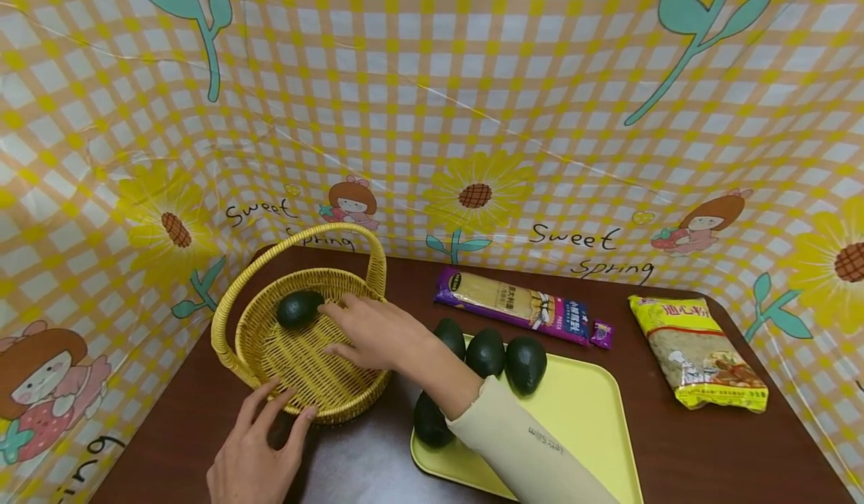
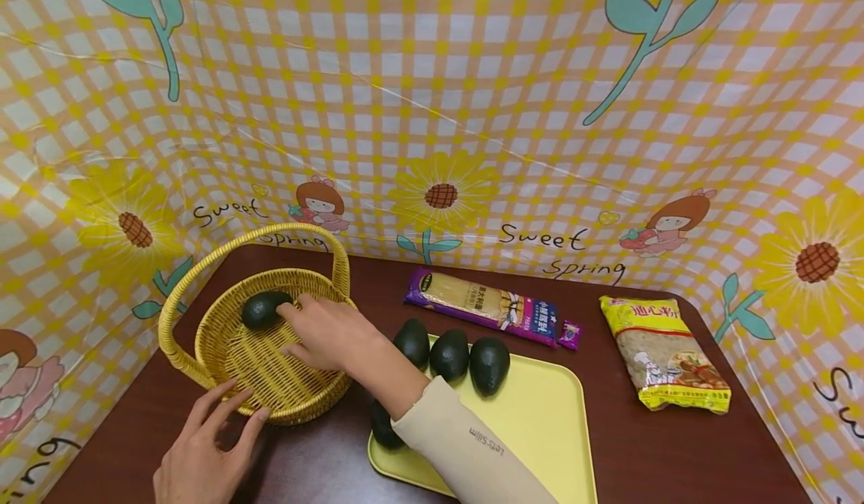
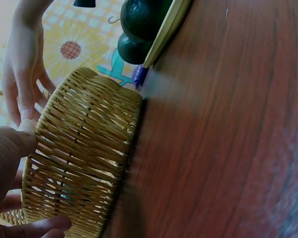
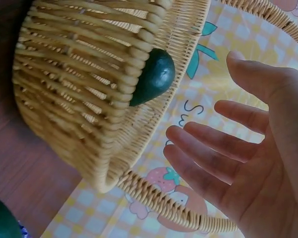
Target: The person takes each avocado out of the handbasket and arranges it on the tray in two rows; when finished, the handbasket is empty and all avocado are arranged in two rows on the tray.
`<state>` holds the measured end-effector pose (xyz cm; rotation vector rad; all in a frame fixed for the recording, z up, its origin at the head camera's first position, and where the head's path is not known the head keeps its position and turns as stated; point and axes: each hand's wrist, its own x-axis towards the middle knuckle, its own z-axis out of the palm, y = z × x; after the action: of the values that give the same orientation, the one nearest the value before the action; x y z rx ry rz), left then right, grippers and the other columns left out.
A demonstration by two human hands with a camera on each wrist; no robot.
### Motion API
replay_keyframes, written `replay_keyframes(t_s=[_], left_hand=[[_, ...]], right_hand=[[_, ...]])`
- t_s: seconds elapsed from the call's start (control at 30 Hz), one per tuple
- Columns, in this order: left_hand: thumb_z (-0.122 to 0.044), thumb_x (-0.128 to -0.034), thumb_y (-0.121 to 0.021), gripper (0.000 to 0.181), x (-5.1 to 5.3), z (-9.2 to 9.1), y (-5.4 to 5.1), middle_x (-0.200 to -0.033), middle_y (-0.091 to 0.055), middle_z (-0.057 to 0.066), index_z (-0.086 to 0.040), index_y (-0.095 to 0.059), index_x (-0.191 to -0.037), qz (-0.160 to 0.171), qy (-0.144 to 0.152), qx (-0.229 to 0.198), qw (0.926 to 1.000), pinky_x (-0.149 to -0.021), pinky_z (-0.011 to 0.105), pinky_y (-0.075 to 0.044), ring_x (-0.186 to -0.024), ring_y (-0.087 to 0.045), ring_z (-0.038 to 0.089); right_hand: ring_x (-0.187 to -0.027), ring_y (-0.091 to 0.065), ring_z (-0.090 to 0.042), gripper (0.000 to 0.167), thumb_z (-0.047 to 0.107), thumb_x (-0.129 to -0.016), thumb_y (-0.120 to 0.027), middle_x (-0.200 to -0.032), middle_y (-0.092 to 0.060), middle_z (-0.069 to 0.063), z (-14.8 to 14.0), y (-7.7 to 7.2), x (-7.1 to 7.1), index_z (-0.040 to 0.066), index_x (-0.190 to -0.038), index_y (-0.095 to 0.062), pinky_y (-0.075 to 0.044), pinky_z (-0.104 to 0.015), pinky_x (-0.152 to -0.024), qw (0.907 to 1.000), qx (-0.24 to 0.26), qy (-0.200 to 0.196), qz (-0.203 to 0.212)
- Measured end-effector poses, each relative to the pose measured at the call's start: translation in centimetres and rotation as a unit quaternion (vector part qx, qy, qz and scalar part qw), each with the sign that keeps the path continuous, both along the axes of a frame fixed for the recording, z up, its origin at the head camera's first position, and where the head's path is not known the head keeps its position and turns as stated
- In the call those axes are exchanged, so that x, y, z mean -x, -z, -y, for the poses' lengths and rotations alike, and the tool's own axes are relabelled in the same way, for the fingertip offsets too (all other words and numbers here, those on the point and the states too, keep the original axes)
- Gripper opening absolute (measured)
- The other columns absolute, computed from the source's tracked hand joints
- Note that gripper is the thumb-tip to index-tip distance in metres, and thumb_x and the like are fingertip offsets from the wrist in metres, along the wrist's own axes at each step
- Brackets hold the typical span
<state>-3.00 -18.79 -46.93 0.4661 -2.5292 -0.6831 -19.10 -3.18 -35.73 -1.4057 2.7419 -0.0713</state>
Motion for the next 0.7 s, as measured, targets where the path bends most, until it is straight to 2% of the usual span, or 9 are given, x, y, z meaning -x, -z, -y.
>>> replay_keyframes(t_s=[0.17, 0.43, 0.7], left_hand=[[-0.045, -0.0902, -0.088, 0.044, 0.0, -0.1, 0.0, -0.14, -0.07, 0.004, -0.017, -0.083, -0.123, -0.007, 0.0, -0.002, 1.0, -0.044, 0.037, -0.046, -0.055, -0.061, 0.018], [-0.046, -0.0911, -0.088, 0.043, 0.0, -0.1, 0.0, -0.141, -0.069, 0.003, -0.018, -0.083, -0.124, -0.001, 0.0, -0.009, 1.0, -0.044, 0.037, -0.046, -0.055, -0.062, 0.017], [-0.046, -0.0909, -0.088, 0.043, 0.0, -0.1, 0.1, -0.141, -0.069, 0.004, -0.018, -0.083, -0.123, 0.0, -0.001, -0.012, 0.9999, -0.044, 0.036, -0.046, -0.055, -0.06, 0.015]], right_hand=[[-0.129, -0.068, -0.025, 0.064, 0.051, -0.109, -0.061, -0.159, -0.054, -0.013, 1.1, -0.4, 0.4, 0.019, -0.163, -0.048, -0.06, -0.041, -0.103, 0.9998, -0.009, 0.004, 0.015], [-0.139, -0.062, -0.026, 0.067, 0.055, -0.109, -0.059, -0.163, -0.051, -0.012, 2.8, -0.2, 0.9, 0.021, -0.164, -0.047, -0.055, -0.041, -0.11, 0.9987, -0.022, 0.012, 0.044], [-0.141, -0.059, -0.025, 0.067, 0.053, -0.109, -0.06, -0.163, -0.051, -0.01, 4.4, 0.3, 2.3, 0.02, -0.165, -0.046, -0.053, -0.039, -0.112, 0.9973, -0.033, 0.02, 0.063]])
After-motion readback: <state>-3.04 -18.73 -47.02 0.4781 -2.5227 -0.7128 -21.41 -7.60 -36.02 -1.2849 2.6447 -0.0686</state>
